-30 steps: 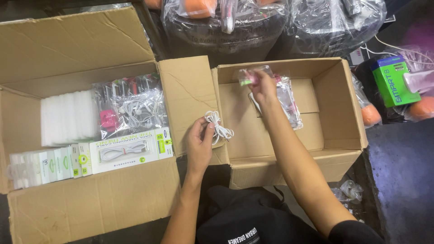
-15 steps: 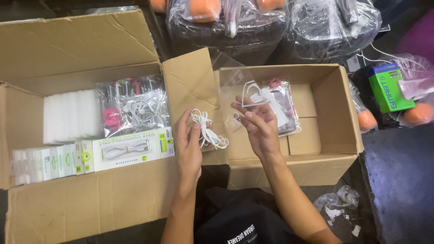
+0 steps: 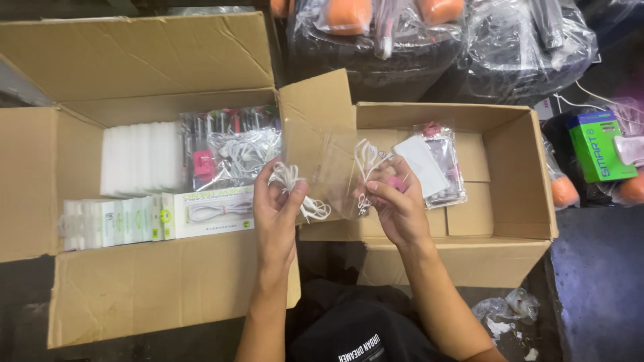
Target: Sorting through small electronics accessories such as earphones and phone cases in cardboard boxes.
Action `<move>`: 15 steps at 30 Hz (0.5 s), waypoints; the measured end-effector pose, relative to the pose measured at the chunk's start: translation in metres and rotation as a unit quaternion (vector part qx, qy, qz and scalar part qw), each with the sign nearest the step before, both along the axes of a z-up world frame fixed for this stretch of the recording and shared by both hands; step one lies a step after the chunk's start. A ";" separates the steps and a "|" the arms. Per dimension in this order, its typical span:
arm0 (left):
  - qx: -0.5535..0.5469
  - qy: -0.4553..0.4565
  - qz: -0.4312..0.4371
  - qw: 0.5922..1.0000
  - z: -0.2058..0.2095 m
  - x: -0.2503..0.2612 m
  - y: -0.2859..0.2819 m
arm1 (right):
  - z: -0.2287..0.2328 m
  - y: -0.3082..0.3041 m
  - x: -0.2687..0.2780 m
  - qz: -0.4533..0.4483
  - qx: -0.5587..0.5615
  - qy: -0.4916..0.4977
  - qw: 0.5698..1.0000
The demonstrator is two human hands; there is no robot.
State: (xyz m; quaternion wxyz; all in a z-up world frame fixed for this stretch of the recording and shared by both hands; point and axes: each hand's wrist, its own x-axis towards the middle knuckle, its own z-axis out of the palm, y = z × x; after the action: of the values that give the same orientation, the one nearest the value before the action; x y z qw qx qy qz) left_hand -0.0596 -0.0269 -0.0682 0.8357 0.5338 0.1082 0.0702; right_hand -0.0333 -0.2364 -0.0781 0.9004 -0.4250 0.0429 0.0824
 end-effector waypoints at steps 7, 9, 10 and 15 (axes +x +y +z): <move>0.005 0.063 -0.043 0.997 -0.012 0.000 0.030 | -0.001 0.025 0.007 -0.008 0.009 0.001 1.000; 0.056 0.079 -0.028 0.995 -0.012 0.000 0.035 | 0.000 0.032 0.011 -0.009 -0.028 -0.010 1.000; 0.057 0.079 -0.031 0.995 -0.008 0.000 0.040 | 0.003 0.036 0.011 -0.013 -0.027 -0.010 0.999; 0.060 0.063 -0.020 0.996 0.008 0.003 0.061 | 0.016 0.054 0.013 -0.049 -0.252 -0.101 0.961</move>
State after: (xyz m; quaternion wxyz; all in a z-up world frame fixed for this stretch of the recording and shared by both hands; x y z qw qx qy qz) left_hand -0.0569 0.0338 -0.0605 0.7950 0.5882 0.1458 0.0264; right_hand -0.0208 -0.1826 -0.0618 0.7669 -0.6414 -0.0081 -0.0190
